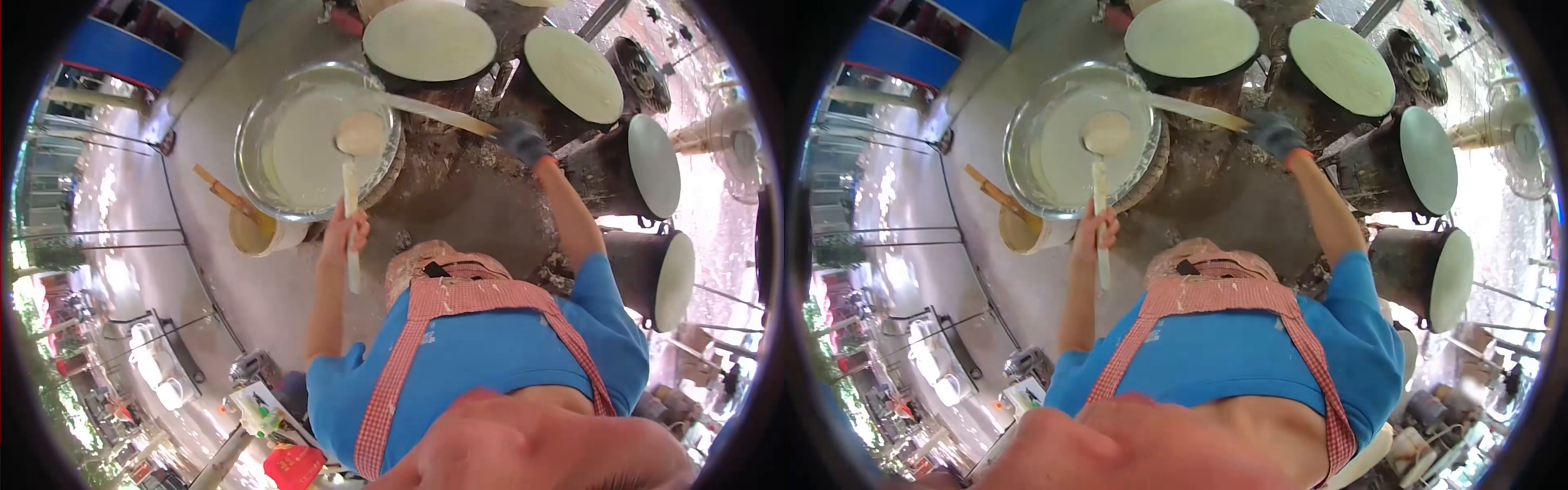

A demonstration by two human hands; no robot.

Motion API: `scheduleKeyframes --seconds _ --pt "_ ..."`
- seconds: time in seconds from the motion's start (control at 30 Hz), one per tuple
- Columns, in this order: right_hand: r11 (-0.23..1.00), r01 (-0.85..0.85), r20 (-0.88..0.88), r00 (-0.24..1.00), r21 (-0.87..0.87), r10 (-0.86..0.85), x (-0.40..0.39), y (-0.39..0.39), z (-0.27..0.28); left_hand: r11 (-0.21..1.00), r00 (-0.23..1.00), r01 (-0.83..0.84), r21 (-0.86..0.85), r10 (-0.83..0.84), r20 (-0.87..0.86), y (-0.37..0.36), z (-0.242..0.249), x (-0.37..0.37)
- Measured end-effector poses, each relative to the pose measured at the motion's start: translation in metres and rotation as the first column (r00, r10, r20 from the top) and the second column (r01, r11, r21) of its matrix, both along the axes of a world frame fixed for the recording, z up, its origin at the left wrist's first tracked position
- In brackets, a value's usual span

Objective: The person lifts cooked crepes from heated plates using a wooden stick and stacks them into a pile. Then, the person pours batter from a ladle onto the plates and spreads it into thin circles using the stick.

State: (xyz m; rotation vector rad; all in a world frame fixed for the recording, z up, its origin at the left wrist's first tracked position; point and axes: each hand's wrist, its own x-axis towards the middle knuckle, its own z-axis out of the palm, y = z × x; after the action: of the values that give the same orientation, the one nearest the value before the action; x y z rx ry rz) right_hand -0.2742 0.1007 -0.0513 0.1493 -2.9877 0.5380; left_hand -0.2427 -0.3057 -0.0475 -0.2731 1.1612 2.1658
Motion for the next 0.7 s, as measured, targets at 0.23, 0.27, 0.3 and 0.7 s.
scheduleKeyframes --seconds 0.23,0.27,0.3,0.7 --pt "0.752 -0.405 0.378 0.898 0.520 0.223 -0.116 -0.202 -0.052 0.970 0.892 -0.058 -0.234 0.156 0.424 -0.104 -0.209 -0.137" --pt "0.740 -0.418 0.392 0.892 0.526 0.226 -0.120 -0.205 -0.043 0.936 0.827 -0.008 -0.352 0.204 0.524 -0.105 -0.221 -0.151" --pt "0.876 -0.343 0.352 0.910 0.337 0.221 -0.119 -0.197 -0.028 0.942 0.816 -0.014 -0.335 0.204 0.541 -0.104 -0.232 -0.152" --pt "0.983 0.182 0.485 0.860 0.002 -0.160 0.027 -0.199 -0.021 0.887 0.684 -0.288 0.361 -0.073 0.726 -0.065 -0.029 -0.154"
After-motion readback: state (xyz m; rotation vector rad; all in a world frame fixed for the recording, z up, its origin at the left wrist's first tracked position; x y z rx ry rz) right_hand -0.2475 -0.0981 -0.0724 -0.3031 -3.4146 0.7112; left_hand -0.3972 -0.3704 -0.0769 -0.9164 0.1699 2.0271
